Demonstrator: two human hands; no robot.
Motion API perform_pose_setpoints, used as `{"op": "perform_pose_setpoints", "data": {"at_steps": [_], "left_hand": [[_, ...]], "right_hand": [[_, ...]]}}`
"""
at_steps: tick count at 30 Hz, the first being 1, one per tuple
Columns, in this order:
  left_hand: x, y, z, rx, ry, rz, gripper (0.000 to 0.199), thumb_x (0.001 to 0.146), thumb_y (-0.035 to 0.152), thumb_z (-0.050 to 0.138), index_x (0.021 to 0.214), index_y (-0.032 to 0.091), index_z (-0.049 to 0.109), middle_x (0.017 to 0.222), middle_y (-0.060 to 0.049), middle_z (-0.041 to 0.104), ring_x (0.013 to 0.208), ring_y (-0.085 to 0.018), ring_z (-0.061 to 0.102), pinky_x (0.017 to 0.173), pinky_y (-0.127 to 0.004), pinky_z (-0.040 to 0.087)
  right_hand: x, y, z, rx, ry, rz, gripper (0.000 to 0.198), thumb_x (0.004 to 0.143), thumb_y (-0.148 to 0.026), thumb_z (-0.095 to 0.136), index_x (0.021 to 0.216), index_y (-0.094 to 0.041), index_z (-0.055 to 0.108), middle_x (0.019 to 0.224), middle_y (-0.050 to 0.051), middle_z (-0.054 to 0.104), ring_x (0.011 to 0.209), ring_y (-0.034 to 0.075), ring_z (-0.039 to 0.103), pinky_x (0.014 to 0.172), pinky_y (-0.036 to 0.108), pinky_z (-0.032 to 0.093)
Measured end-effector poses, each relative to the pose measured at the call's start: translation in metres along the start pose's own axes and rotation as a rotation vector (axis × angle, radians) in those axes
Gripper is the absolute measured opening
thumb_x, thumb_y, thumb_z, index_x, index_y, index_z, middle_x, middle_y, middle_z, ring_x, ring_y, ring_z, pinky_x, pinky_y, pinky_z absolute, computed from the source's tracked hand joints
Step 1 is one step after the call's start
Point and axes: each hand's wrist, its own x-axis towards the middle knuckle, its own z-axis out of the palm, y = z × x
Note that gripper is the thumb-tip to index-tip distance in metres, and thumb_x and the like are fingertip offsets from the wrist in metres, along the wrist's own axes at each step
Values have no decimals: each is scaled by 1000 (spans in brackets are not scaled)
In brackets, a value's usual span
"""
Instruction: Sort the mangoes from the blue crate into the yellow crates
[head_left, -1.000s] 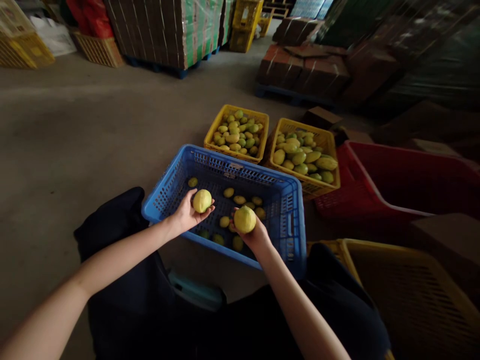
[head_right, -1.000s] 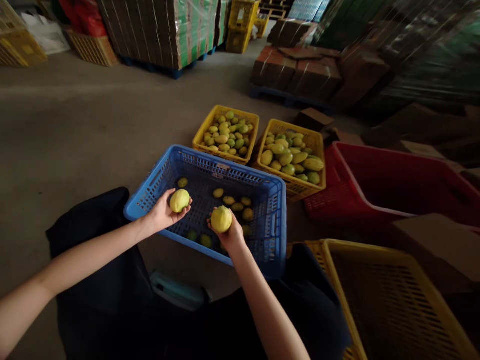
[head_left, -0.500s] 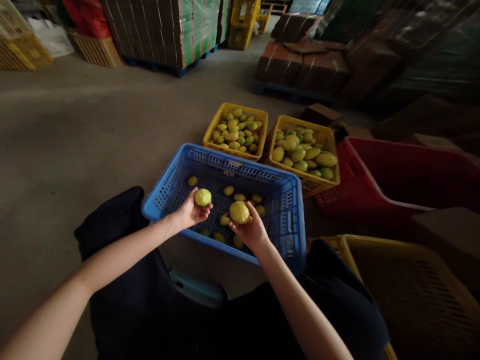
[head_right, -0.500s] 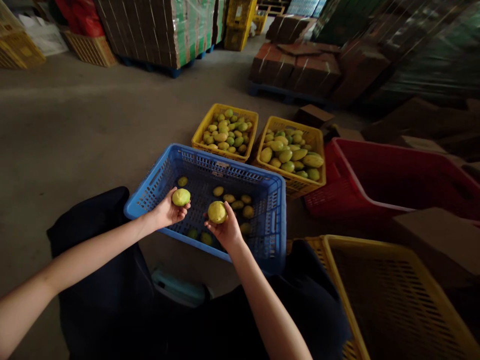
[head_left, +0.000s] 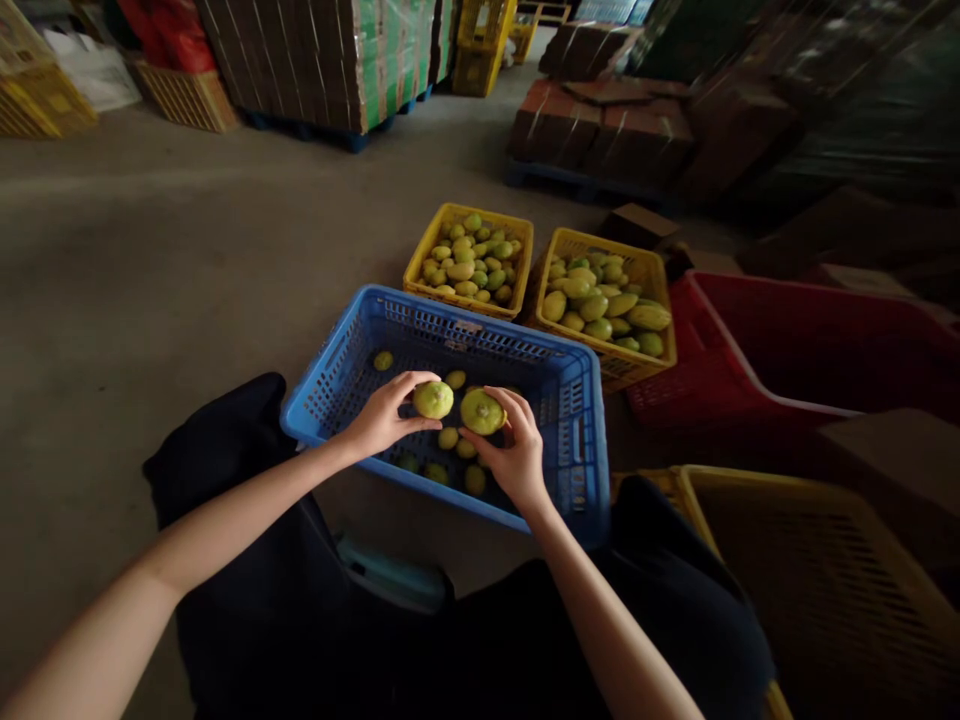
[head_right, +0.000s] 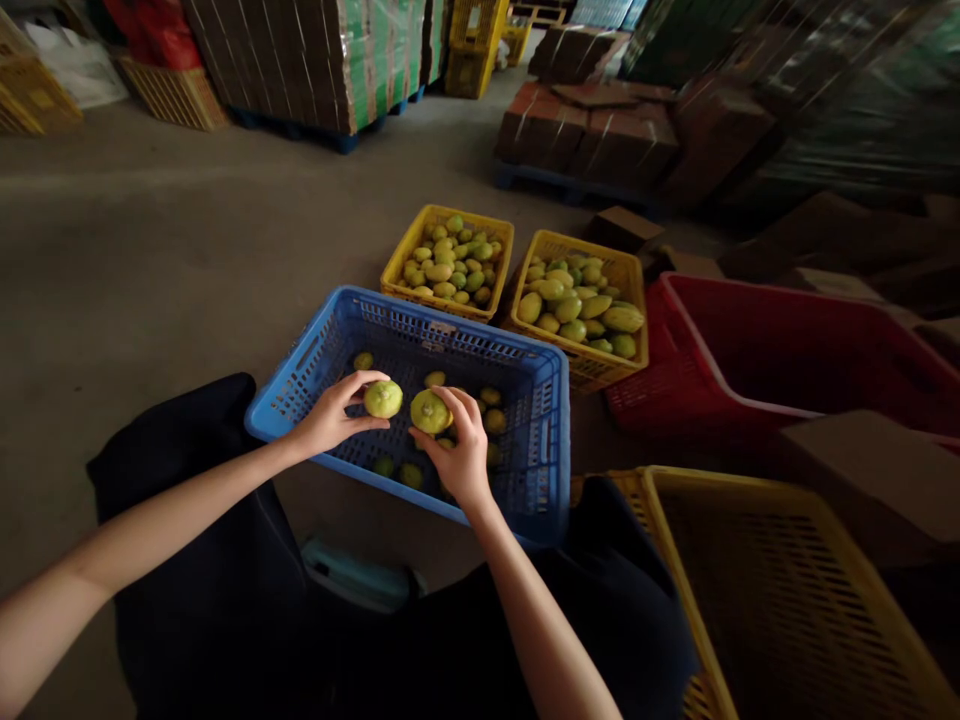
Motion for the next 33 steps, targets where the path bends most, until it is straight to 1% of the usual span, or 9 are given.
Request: {"op": "perform_pose_setpoints", "data": {"at_steps": [4, 7, 9, 12, 14, 16, 20, 25, 33], "left_hand": [[-1, 0, 1, 338, -62, 211, 49, 53, 11, 83, 99, 25, 69, 120, -7, 54, 121, -25, 46, 97, -32, 46], [-1, -1, 0, 403, -58, 253, 51, 55, 13, 82, 103, 25, 69, 120, -7, 53, 115, -24, 49, 92, -29, 48], [1, 0, 0, 322, -62, 177, 52, 55, 10, 82, 103, 24, 69, 116, -7, 57, 106, -21, 55, 87, -25, 49], [2, 0, 1, 84, -67, 27, 46, 58, 9, 79, 101, 20, 69, 106, -6, 63, 96, -19, 60, 82, -23, 50], [3, 1, 1, -106, -76, -43, 37, 66, 16, 74, 102, 16, 68, 102, -8, 66, 95, -20, 62, 80, -26, 51], [3, 1, 0, -292, -113, -131, 37, 74, 26, 64, 109, 13, 65, 101, -11, 67, 92, -22, 63, 80, -31, 52], [3, 0, -4, -515, -152, -312, 46, 82, 27, 45, 125, 13, 56, 91, -11, 69, 72, -19, 66, 69, -33, 55], [4, -6, -8, -566, -7, -466, 39, 91, 30, 36, 122, 14, 54, 82, -8, 70, 56, -15, 65, 50, -24, 54], [5, 1, -2, -663, 85, -532, 35, 95, 30, 34, 111, 12, 59, 88, -10, 71, 77, -21, 71, 56, -27, 58]], "right_hand": [[-1, -1, -1, -22, -44, -3, 52, 61, -20, 81, 109, -31, 66, 120, 4, 57, 115, 26, 50, 101, 43, 41], [-2, -4, 1, 126, -38, 95, 57, 56, -18, 82, 109, -29, 64, 115, 3, 60, 109, 23, 54, 93, 37, 47], [-2, -5, 2, 274, -15, 194, 56, 54, -16, 82, 105, -29, 60, 105, 0, 63, 98, 19, 58, 85, 31, 51], [0, -6, 2, 494, 1, 429, 34, 63, -22, 77, 93, -25, 60, 86, -3, 66, 78, 14, 61, 68, 23, 51], [3, -8, 0, 672, -29, 603, 20, 70, -30, 68, 88, -22, 62, 80, 0, 67, 71, 15, 61, 57, 23, 50], [4, -10, -1, 843, -96, 719, 21, 75, -35, 59, 87, -18, 64, 78, 4, 68, 67, 18, 62, 49, 25, 48], [4, -13, -3, 1028, -138, 774, 26, 82, -39, 52, 83, -16, 64, 77, 7, 70, 58, 18, 62, 38, 25, 43], [5, -7, -4, 1137, -75, 928, 31, 90, -38, 44, 78, -17, 63, 69, 6, 69, 64, 20, 66, 44, 27, 50], [7, 0, 0, 1128, -170, 912, 50, 96, -40, 26, 83, -11, 64, 69, 11, 69, 55, 19, 63, 37, 24, 45]]}}
